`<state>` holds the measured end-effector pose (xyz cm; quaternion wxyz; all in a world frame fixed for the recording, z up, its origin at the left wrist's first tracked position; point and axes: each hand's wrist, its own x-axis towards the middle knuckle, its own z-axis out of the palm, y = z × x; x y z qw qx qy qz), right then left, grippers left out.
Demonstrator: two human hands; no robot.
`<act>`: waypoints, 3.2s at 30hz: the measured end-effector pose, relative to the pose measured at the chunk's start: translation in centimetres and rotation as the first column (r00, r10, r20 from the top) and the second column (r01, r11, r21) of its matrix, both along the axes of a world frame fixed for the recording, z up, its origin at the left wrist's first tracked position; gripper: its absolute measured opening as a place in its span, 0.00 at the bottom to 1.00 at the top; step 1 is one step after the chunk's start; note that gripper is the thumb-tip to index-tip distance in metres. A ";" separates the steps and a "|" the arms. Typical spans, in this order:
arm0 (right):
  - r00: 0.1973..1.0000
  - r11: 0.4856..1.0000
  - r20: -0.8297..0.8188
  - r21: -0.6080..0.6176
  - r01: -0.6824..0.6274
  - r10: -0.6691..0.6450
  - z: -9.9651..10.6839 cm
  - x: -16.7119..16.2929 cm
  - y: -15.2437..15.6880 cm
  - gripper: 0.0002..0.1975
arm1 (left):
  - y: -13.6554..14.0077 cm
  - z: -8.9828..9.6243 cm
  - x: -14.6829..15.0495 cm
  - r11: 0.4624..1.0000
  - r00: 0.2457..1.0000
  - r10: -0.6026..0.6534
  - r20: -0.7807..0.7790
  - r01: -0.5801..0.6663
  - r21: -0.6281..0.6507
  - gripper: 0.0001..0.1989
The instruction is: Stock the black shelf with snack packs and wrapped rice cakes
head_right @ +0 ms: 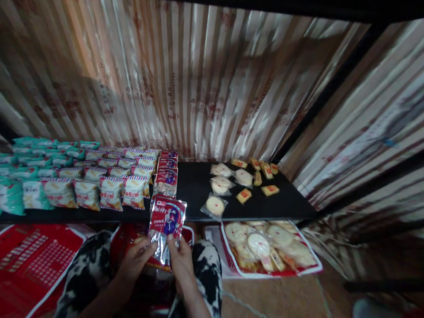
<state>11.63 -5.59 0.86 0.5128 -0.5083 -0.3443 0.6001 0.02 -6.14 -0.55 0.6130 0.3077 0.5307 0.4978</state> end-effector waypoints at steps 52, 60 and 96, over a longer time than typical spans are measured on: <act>0.670 0.986 0.733 0.165 -0.003 -0.121 0.8 1.7 17.4 0.17 | 12.9 -0.6 1.4 0.838 0.642 0.374 -0.669 0.074 0.540 0.19; 0.609 0.986 0.783 0.168 -0.019 -0.122 0.3 1.0 18.2 0.17 | 13.5 -1.3 1.1 0.861 0.630 0.366 -0.685 0.050 0.506 0.19; 0.487 0.961 0.853 0.262 -0.086 -0.189 2.4 0.0 33.2 0.12 | 24.0 1.7 4.0 0.842 0.559 0.345 -0.754 0.170 0.512 0.25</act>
